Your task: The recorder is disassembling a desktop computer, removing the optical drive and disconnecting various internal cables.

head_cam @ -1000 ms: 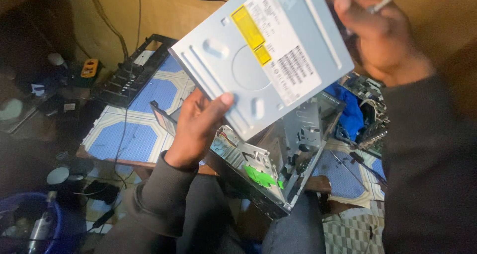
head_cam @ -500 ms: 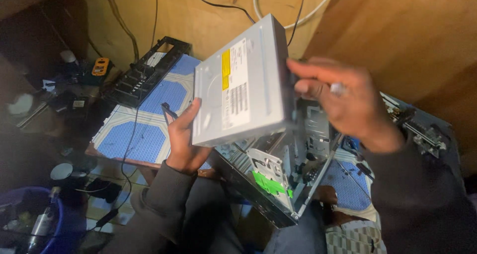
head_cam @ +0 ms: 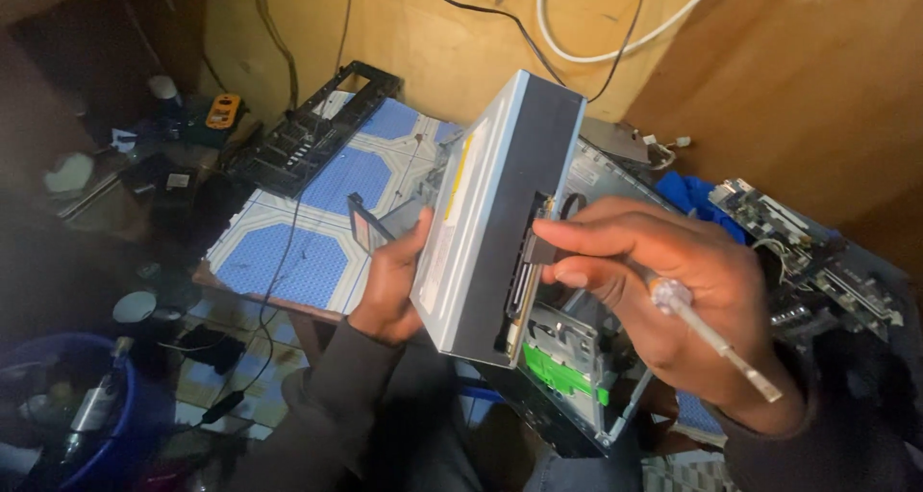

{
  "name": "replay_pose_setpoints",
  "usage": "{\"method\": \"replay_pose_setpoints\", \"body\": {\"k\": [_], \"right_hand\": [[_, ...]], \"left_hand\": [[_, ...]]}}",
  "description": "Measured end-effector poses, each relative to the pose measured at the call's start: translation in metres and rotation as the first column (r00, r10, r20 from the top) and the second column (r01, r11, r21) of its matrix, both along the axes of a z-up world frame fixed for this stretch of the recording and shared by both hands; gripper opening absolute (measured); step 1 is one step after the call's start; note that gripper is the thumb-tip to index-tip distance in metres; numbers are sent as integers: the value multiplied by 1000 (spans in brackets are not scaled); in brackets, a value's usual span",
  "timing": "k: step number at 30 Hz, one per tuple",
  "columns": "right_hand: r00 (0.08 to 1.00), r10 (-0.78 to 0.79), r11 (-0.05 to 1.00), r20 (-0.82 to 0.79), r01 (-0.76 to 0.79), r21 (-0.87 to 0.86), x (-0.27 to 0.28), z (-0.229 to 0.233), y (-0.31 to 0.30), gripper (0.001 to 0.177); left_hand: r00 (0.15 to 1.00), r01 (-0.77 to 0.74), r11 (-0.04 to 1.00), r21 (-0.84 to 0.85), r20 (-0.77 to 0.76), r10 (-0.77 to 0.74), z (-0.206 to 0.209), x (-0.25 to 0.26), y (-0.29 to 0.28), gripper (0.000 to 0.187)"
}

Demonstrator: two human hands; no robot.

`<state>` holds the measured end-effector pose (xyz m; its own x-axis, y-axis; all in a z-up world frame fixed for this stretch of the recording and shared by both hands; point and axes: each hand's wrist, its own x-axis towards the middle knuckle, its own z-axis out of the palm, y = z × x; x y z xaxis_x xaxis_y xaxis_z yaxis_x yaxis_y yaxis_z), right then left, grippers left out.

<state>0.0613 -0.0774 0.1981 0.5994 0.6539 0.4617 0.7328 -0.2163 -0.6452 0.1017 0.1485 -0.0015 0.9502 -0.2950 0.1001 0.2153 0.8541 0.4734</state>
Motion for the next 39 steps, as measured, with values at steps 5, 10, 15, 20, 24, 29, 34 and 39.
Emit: {"method": "replay_pose_setpoints", "body": {"k": [5,10,15,20,24,29,34,39], "right_hand": [[991,-27,991,-128,44,130,4,-15,1,18],[989,-73,986,-129,91,142,4,-21,1,17],[987,-150,977,-55,157,142,9,-8,10,13],[963,-250,922,-97,267,282,38,15,26,16],[960,-238,891,-150,277,360,53,20,33,18],[951,-200,878,-235,280,388,53,19,39,21],[960,-153,898,-235,235,373,48,21,39,24],[961,-125,911,-247,210,355,44,21,43,25]], "left_hand": [[1000,-4,999,-33,-1,4,12,-7,-1,60],[999,-49,999,18,12,49,4,-5,-2,60],[974,-223,947,230,26,223,14,-7,-16,57],[988,-152,977,151,17,152,52,-34,-23,56],[992,-96,979,178,98,79,68,-50,-16,65],[991,-123,962,244,86,105,66,-51,-16,71],[985,-155,948,278,121,125,55,-47,-8,82],[923,-336,820,464,334,189,50,-54,0,85]]}}
